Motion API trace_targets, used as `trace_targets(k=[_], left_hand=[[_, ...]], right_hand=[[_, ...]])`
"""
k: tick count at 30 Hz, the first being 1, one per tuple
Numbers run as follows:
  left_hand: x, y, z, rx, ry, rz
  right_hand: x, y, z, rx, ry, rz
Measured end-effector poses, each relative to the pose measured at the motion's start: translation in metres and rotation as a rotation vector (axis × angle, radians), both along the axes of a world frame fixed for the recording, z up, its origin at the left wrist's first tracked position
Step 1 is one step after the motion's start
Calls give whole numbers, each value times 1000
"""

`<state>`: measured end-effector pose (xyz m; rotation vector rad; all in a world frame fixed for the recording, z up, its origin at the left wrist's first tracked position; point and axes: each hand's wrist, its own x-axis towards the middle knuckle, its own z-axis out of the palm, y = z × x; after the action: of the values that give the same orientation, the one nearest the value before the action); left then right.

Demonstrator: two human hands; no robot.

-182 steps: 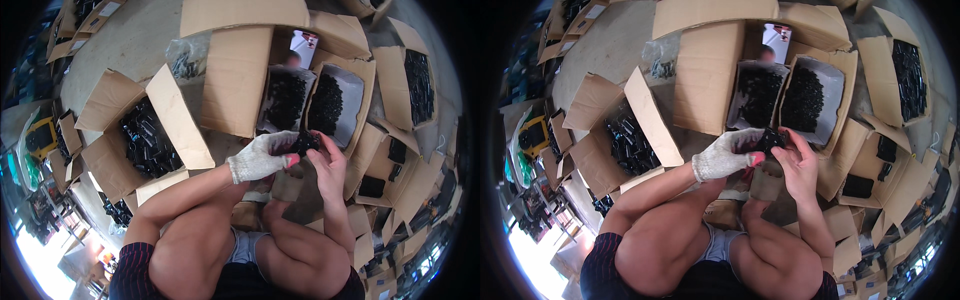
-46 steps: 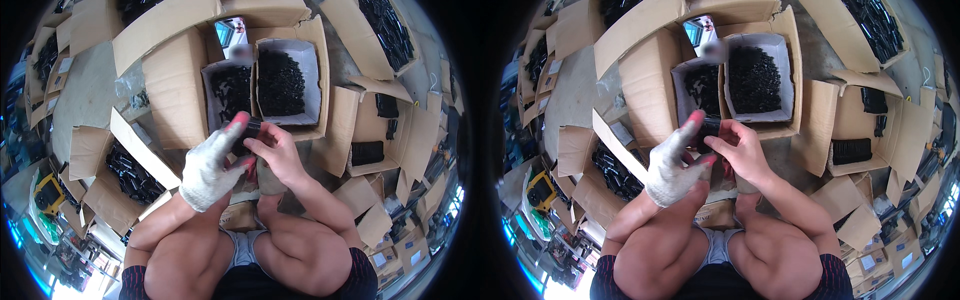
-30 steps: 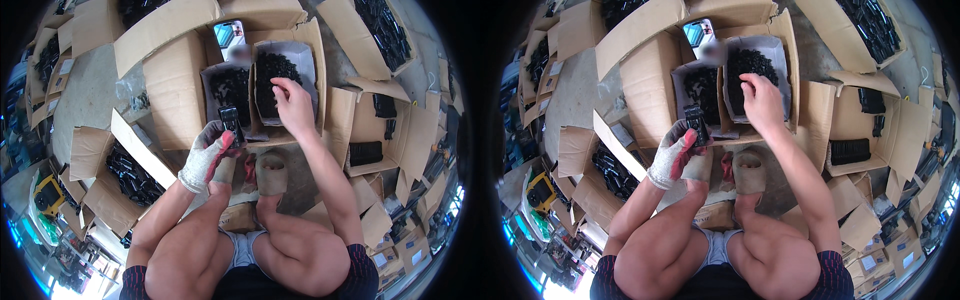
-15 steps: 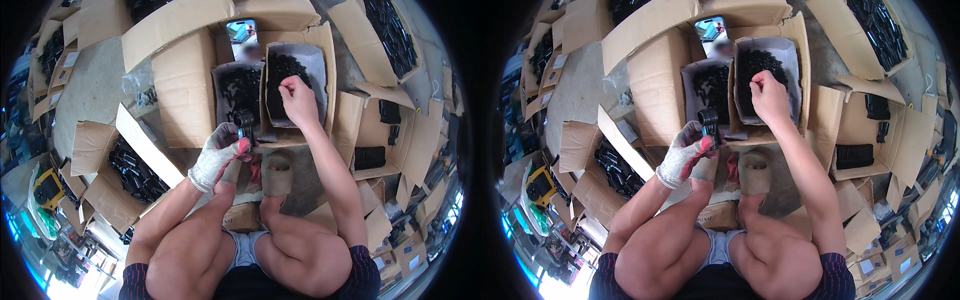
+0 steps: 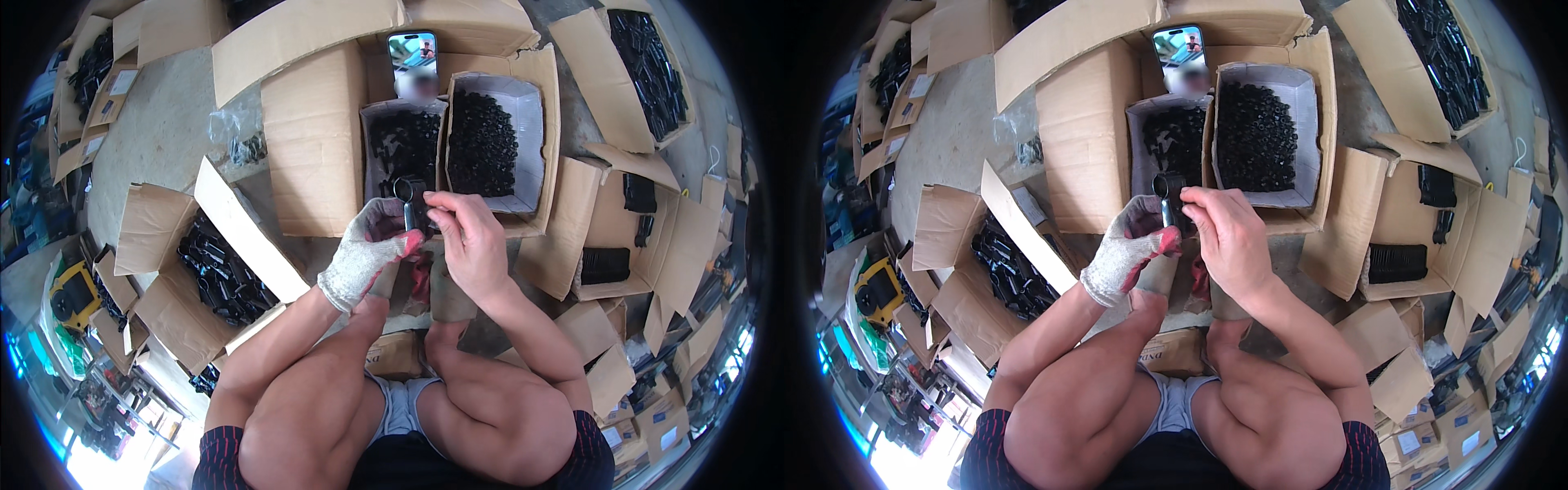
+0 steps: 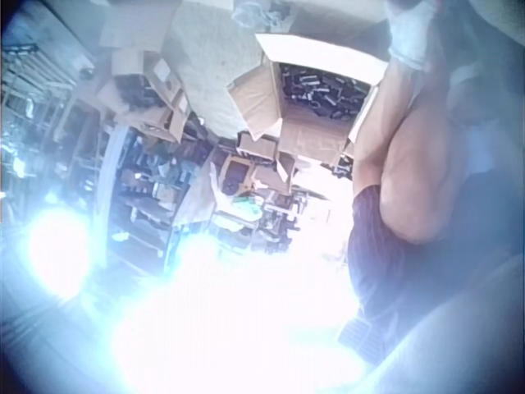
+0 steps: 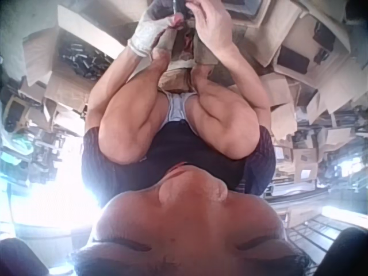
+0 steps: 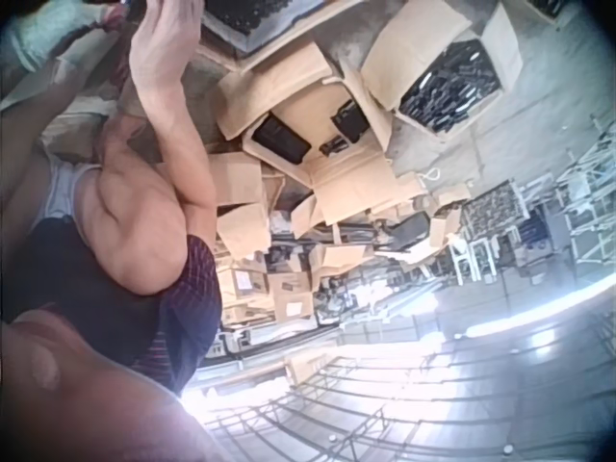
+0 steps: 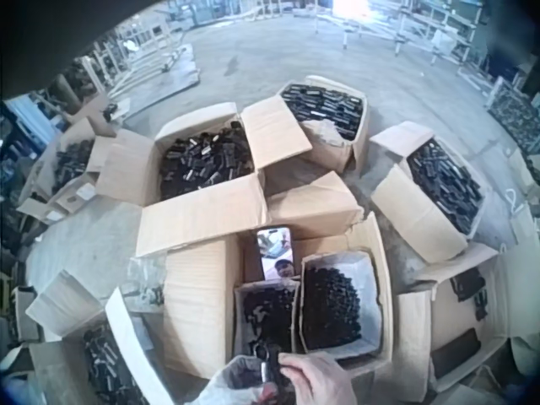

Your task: The person takes a small circular component from a box and inserts it into a larger black plastic assembly, then places the finished piece into a different cardboard box.

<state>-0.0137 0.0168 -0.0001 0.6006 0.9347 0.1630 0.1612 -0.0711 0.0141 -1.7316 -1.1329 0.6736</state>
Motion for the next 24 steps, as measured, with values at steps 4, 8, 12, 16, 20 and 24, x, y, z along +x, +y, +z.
trace_targets(k=[4, 8, 12, 16, 20, 24], left_hand=[[-2, 0, -4, -6, 8, 5], [1, 2, 2, -17, 28, 1], [0, -5, -4, 41, 7, 37], [5, -10, 0, 124, 66, 31], [9, -10, 4, 164, 147, 3], [12, -11, 7, 149, 177, 18]], right_hand=[[-7, -3, -16, 101, -83, 0], [-10, -5, -22, 96, -42, -28], [-9, -4, -19, 66, -50, -27], [-7, -6, -15, 47, -134, 6], [-8, -7, -15, 44, -215, 27], [-9, -7, -15, 118, -229, 18]])
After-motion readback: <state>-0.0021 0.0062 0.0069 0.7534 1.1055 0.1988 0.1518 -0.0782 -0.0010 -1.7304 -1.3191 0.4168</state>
